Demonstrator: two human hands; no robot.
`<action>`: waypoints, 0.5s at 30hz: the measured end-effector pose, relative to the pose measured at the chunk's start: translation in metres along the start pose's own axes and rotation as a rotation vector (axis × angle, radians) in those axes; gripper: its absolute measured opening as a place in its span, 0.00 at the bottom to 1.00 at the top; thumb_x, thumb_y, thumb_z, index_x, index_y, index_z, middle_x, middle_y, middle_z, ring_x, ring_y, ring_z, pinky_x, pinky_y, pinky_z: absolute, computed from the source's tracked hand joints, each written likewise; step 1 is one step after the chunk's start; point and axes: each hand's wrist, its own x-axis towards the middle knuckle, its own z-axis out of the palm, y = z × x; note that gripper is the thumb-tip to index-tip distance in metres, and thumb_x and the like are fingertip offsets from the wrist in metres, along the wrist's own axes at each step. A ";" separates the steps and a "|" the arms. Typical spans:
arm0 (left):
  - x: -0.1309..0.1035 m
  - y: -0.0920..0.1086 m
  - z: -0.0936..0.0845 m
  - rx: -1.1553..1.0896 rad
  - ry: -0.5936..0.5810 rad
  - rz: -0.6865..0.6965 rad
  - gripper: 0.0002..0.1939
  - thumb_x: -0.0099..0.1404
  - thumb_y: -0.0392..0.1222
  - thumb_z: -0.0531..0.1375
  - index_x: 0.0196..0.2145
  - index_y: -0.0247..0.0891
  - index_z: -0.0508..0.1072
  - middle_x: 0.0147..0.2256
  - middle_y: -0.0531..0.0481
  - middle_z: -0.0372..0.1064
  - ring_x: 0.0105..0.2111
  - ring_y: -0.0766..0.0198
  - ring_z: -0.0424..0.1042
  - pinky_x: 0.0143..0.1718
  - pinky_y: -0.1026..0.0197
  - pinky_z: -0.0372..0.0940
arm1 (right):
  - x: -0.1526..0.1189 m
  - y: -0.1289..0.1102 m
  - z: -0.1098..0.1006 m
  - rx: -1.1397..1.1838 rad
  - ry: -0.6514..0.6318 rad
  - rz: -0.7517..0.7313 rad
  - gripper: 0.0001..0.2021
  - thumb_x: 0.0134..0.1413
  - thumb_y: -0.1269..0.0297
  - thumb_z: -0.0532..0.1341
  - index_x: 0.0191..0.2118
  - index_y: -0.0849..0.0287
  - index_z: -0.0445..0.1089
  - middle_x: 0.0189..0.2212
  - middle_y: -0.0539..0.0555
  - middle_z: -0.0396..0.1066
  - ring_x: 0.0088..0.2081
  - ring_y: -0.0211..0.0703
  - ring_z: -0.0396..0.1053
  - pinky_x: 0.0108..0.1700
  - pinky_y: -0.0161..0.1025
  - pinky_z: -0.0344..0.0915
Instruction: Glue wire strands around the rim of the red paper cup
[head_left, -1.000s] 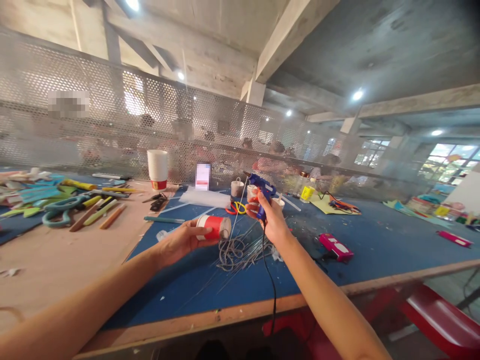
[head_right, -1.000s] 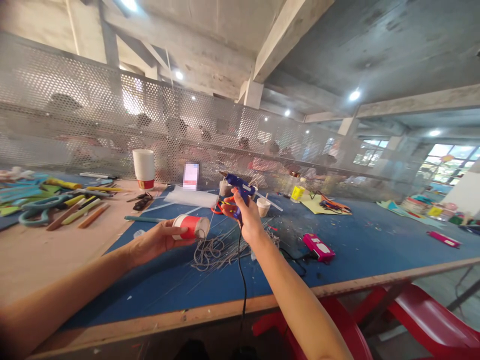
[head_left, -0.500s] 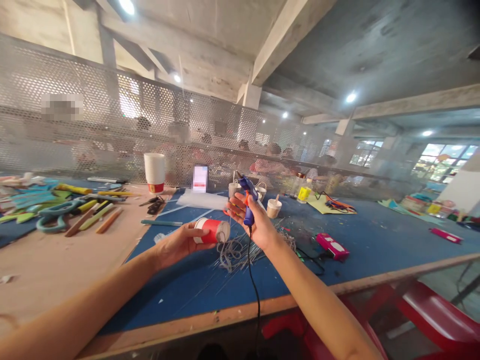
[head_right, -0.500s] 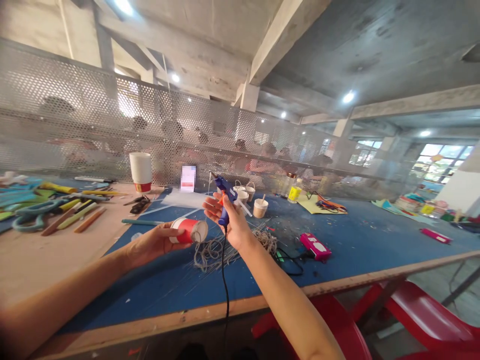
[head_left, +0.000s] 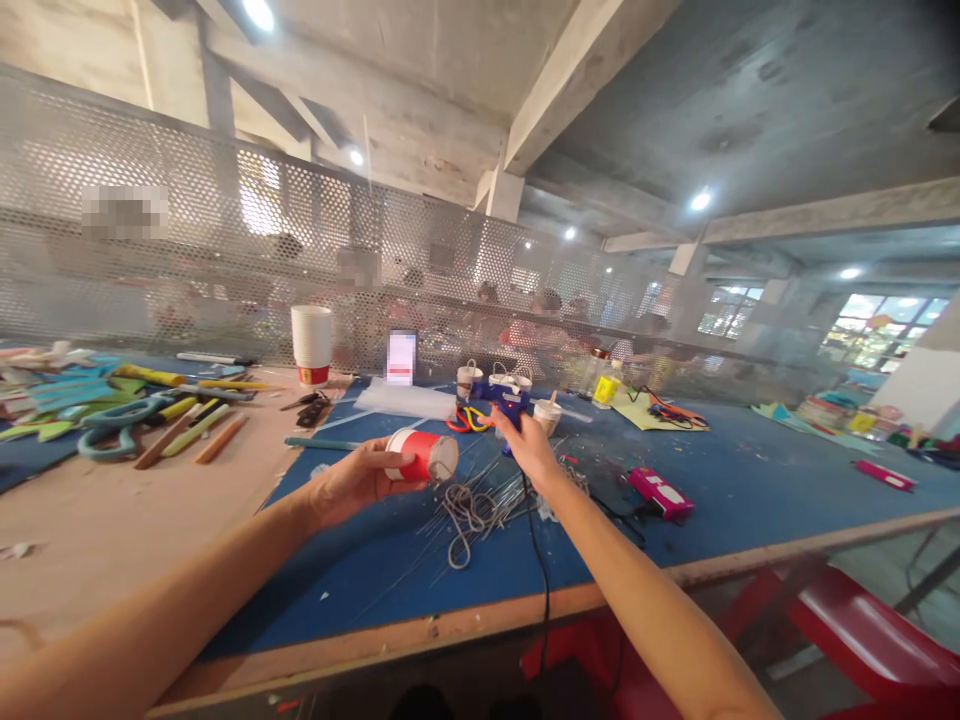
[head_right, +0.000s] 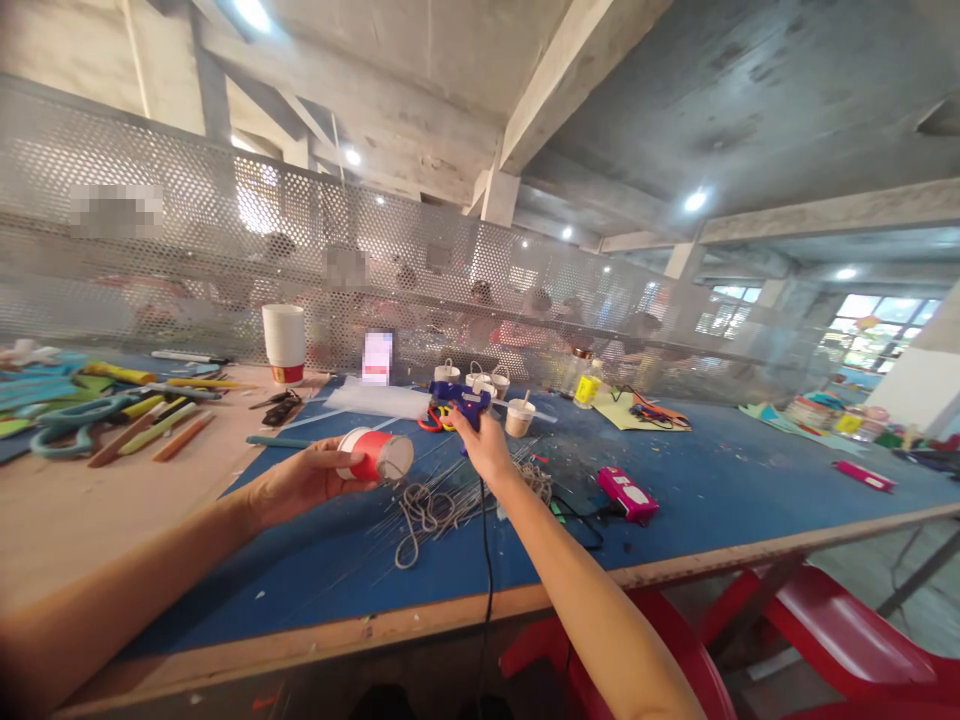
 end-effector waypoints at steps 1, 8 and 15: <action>0.001 0.000 -0.002 0.012 0.006 0.022 0.12 0.55 0.35 0.72 0.39 0.33 0.83 0.37 0.39 0.83 0.36 0.52 0.83 0.45 0.54 0.77 | 0.001 0.004 -0.004 -0.099 0.019 -0.018 0.22 0.62 0.41 0.61 0.44 0.56 0.76 0.41 0.59 0.82 0.51 0.54 0.77 0.56 0.46 0.68; 0.007 0.005 -0.007 0.066 0.165 0.248 0.14 0.53 0.36 0.74 0.39 0.33 0.82 0.38 0.41 0.84 0.37 0.53 0.83 0.44 0.56 0.77 | 0.001 0.004 -0.033 -0.799 0.203 0.069 0.22 0.68 0.43 0.56 0.48 0.59 0.73 0.37 0.65 0.80 0.41 0.57 0.79 0.42 0.41 0.66; 0.012 0.004 -0.012 -0.022 0.238 0.270 0.13 0.53 0.33 0.74 0.38 0.31 0.82 0.39 0.41 0.83 0.38 0.55 0.82 0.45 0.58 0.78 | 0.003 0.000 -0.051 -0.739 0.426 0.041 0.25 0.66 0.41 0.57 0.48 0.61 0.71 0.37 0.67 0.79 0.42 0.57 0.78 0.43 0.42 0.65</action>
